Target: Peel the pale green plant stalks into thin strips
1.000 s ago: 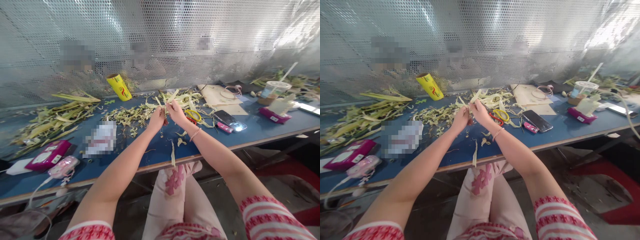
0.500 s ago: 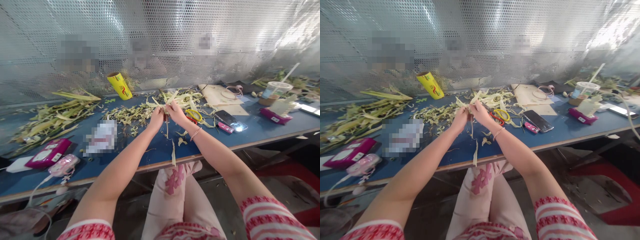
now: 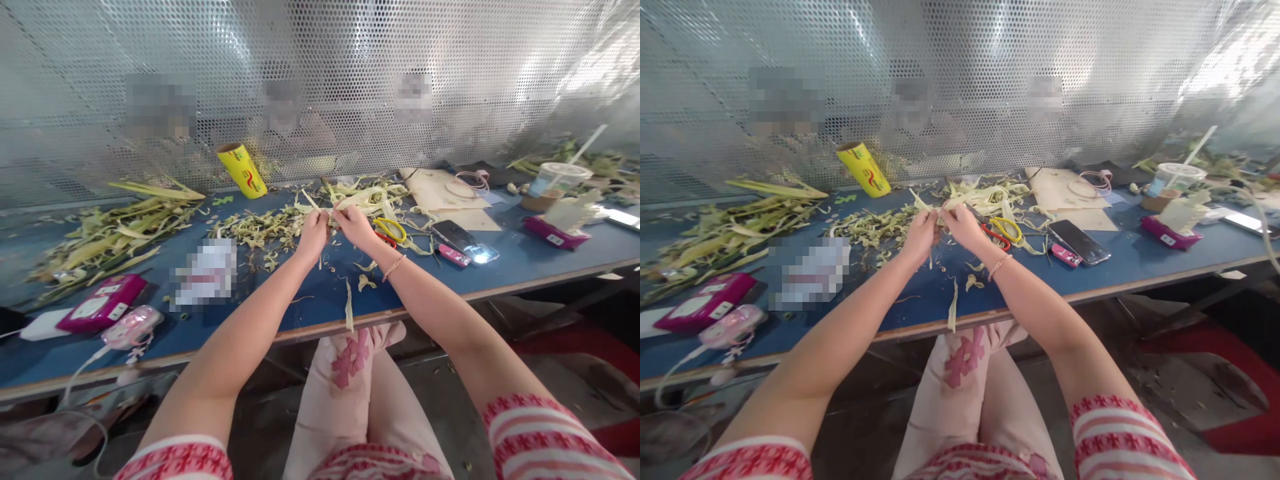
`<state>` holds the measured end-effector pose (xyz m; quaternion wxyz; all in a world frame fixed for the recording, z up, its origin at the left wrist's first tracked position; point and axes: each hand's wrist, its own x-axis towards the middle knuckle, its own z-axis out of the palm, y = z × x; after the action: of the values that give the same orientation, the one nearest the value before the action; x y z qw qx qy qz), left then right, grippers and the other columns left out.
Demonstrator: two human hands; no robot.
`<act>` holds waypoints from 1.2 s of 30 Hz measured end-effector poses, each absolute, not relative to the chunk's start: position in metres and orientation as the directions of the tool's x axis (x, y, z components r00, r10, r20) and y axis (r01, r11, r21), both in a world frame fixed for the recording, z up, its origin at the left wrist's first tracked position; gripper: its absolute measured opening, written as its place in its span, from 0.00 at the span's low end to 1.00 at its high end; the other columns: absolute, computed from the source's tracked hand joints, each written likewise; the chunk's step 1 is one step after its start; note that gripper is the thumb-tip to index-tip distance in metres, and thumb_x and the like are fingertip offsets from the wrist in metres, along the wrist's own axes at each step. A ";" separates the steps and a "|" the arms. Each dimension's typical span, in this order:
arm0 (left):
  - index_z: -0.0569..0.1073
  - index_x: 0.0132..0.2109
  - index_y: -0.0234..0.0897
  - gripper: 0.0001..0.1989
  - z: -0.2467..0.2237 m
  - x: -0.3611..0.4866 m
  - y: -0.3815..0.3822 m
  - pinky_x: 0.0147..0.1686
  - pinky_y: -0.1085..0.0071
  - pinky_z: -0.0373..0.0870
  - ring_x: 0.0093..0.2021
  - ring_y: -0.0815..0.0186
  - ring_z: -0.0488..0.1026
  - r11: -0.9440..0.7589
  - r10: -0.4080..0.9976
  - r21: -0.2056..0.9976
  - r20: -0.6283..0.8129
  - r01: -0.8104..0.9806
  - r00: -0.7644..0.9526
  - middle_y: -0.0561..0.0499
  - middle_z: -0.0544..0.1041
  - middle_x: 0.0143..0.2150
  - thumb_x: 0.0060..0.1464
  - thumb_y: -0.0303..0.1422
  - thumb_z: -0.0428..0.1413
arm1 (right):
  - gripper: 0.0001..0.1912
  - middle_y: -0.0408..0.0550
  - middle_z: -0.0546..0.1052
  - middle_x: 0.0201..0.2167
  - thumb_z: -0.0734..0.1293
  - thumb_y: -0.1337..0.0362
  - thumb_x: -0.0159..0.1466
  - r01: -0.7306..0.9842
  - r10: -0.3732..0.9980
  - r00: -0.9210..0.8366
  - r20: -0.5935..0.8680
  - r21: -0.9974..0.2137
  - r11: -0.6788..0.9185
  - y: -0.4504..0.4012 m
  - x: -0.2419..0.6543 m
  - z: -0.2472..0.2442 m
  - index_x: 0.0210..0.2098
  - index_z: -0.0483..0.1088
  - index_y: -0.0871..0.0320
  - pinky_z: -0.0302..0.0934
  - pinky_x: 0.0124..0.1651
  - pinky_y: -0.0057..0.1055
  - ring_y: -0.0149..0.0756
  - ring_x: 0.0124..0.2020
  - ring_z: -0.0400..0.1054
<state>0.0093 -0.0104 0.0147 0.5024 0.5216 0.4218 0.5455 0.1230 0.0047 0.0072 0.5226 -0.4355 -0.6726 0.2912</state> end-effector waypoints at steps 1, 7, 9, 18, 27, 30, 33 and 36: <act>0.58 0.31 0.40 0.16 0.013 0.009 -0.009 0.18 0.76 0.43 0.13 0.76 0.49 -0.160 0.985 0.982 0.166 -0.104 0.046 0.63 0.50 0.15 0.61 0.43 0.52 | 0.06 0.37 0.63 0.20 0.61 0.60 0.64 0.289 0.896 -0.076 0.438 -0.850 0.440 0.005 0.123 0.007 0.34 0.63 0.56 0.54 0.31 0.29 0.29 0.24 0.60; 0.59 0.31 0.40 0.18 0.011 0.008 -0.007 0.17 0.76 0.44 0.14 0.76 0.49 -0.223 0.971 0.969 0.230 -0.108 0.059 0.63 0.51 0.16 0.58 0.47 0.53 | 0.07 0.37 0.62 0.21 0.62 0.60 0.63 0.328 0.897 -0.024 0.441 -0.844 0.424 0.005 0.124 0.008 0.30 0.62 0.56 0.53 0.31 0.29 0.29 0.24 0.59; 0.59 0.31 0.39 0.18 0.013 0.008 -0.009 0.17 0.76 0.44 0.14 0.77 0.49 -0.214 0.973 0.970 0.222 -0.117 0.067 0.63 0.52 0.16 0.58 0.47 0.53 | 0.09 0.37 0.62 0.20 0.62 0.61 0.62 0.350 0.897 0.013 0.441 -0.843 0.409 0.004 0.125 0.011 0.27 0.60 0.56 0.52 0.32 0.29 0.29 0.25 0.58; 0.60 0.31 0.39 0.17 0.017 0.010 -0.015 0.17 0.76 0.45 0.14 0.77 0.50 -0.208 0.966 0.965 0.229 -0.159 0.123 0.62 0.55 0.16 0.60 0.44 0.53 | 0.09 0.35 0.58 0.16 0.61 0.61 0.63 0.334 0.880 0.085 0.467 -0.845 0.417 0.007 0.130 0.012 0.28 0.59 0.55 0.47 0.29 0.29 0.28 0.22 0.53; 0.58 0.31 0.40 0.19 0.008 0.004 0.002 0.18 0.75 0.46 0.16 0.76 0.51 -0.267 0.964 0.947 0.260 -0.179 -0.062 0.62 0.52 0.18 0.59 0.48 0.52 | 0.07 0.33 0.58 0.14 0.62 0.58 0.64 0.248 0.908 -0.026 0.419 -0.877 0.412 0.003 0.123 0.012 0.33 0.61 0.54 0.49 0.26 0.29 0.29 0.17 0.56; 0.59 0.31 0.40 0.19 0.008 0.003 0.003 0.18 0.75 0.46 0.15 0.76 0.50 -0.273 0.962 0.949 0.267 -0.156 -0.056 0.62 0.52 0.17 0.59 0.49 0.53 | 0.08 0.33 0.59 0.14 0.63 0.58 0.64 0.240 0.907 -0.002 0.421 -0.880 0.409 0.003 0.123 0.012 0.32 0.61 0.54 0.50 0.26 0.29 0.28 0.17 0.56; 0.60 0.31 0.39 0.18 0.011 0.004 0.000 0.18 0.75 0.46 0.15 0.76 0.51 -0.278 0.960 0.953 0.277 -0.117 -0.029 0.62 0.54 0.17 0.58 0.47 0.53 | 0.11 0.33 0.58 0.14 0.64 0.54 0.63 0.219 0.908 0.044 0.416 -0.891 0.397 0.008 0.126 0.010 0.32 0.61 0.55 0.49 0.26 0.28 0.28 0.17 0.55; 0.60 0.32 0.40 0.17 0.012 0.007 -0.003 0.18 0.75 0.47 0.14 0.76 0.52 -0.291 0.956 0.951 0.292 -0.101 -0.005 0.62 0.55 0.16 0.59 0.46 0.54 | 0.11 0.33 0.58 0.14 0.63 0.54 0.63 0.180 0.904 0.091 0.419 -0.899 0.399 0.013 0.128 0.006 0.33 0.61 0.55 0.48 0.25 0.27 0.28 0.19 0.55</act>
<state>0.0067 -0.0033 0.0120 0.4481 0.5449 0.3923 0.5903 0.1284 0.0128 0.0059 0.5838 -0.4524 -0.5988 0.3098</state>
